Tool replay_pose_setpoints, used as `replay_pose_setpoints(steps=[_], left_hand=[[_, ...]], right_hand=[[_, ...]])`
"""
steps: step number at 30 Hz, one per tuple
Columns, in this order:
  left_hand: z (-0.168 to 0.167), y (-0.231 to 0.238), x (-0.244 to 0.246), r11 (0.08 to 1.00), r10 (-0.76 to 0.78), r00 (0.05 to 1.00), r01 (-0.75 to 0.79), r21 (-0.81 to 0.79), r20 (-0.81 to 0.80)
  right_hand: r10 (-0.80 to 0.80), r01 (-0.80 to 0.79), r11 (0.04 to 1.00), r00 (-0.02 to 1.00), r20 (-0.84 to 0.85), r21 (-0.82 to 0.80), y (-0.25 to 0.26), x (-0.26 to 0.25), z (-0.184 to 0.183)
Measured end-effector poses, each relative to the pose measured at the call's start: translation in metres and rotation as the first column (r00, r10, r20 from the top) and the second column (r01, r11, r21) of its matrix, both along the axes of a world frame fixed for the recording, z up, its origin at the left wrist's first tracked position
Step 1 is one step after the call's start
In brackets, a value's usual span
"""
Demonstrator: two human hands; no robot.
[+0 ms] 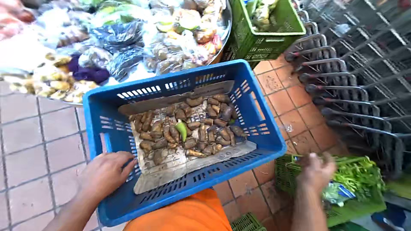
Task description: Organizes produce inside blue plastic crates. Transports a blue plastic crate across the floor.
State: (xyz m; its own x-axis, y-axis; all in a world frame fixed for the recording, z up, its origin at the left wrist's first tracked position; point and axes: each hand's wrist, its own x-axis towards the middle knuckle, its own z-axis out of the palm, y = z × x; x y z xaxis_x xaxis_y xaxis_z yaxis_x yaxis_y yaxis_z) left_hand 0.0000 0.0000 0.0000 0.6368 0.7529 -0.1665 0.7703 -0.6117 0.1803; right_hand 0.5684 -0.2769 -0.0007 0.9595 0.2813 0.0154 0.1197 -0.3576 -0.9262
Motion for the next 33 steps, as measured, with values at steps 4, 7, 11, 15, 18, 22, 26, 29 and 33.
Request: replay_pose_setpoints(steps=[4,7,11,15,18,22,26,29,33], left_hand=[[0.004,-0.003,0.003,0.996,0.080,0.994,-0.082,0.019,0.070],[0.009,-0.001,0.007,0.995,0.088,0.992,-0.091,0.031,0.089],[0.014,-0.001,0.011,0.993,0.105,0.990,-0.110,0.044,0.096],[0.024,-0.001,0.018,0.991,0.125,0.983,-0.130,0.036,0.135],[0.024,-0.001,0.018,0.989,0.134,0.979,-0.142,0.047,0.152],[0.022,-0.002,0.016,0.988,0.135,0.977,-0.145,0.050,0.167],[0.019,0.000,0.014,0.987,0.142,0.969,-0.155,0.051,0.200],[0.019,0.001,0.013,0.987,0.137,0.958,-0.154,0.052,0.250],[0.019,0.002,0.013,0.987,0.144,0.943,-0.159,0.029,0.299]], right_hand=[[0.356,-0.369,0.929,0.886,0.298,-0.011,0.111,0.015,0.087],[0.678,-0.622,0.713,0.730,0.091,-0.325,0.200,-0.019,0.065],[0.725,-0.698,0.063,0.523,-0.448,-0.713,0.284,-0.050,-0.025],[0.733,-0.539,0.115,0.612,-0.295,-0.834,0.300,-0.061,-0.075],[0.692,-0.566,0.167,0.651,-0.313,-0.808,0.298,-0.054,-0.077],[0.655,-0.704,0.216,0.618,-0.435,-0.676,0.285,-0.030,-0.092],[0.757,-0.808,0.189,0.481,-0.441,-0.557,0.284,-0.032,-0.078],[0.784,-0.901,0.296,0.418,-0.458,-0.316,0.283,-0.042,-0.068],[0.728,-0.890,0.412,0.450,-0.517,-0.194,0.283,-0.051,-0.071]])
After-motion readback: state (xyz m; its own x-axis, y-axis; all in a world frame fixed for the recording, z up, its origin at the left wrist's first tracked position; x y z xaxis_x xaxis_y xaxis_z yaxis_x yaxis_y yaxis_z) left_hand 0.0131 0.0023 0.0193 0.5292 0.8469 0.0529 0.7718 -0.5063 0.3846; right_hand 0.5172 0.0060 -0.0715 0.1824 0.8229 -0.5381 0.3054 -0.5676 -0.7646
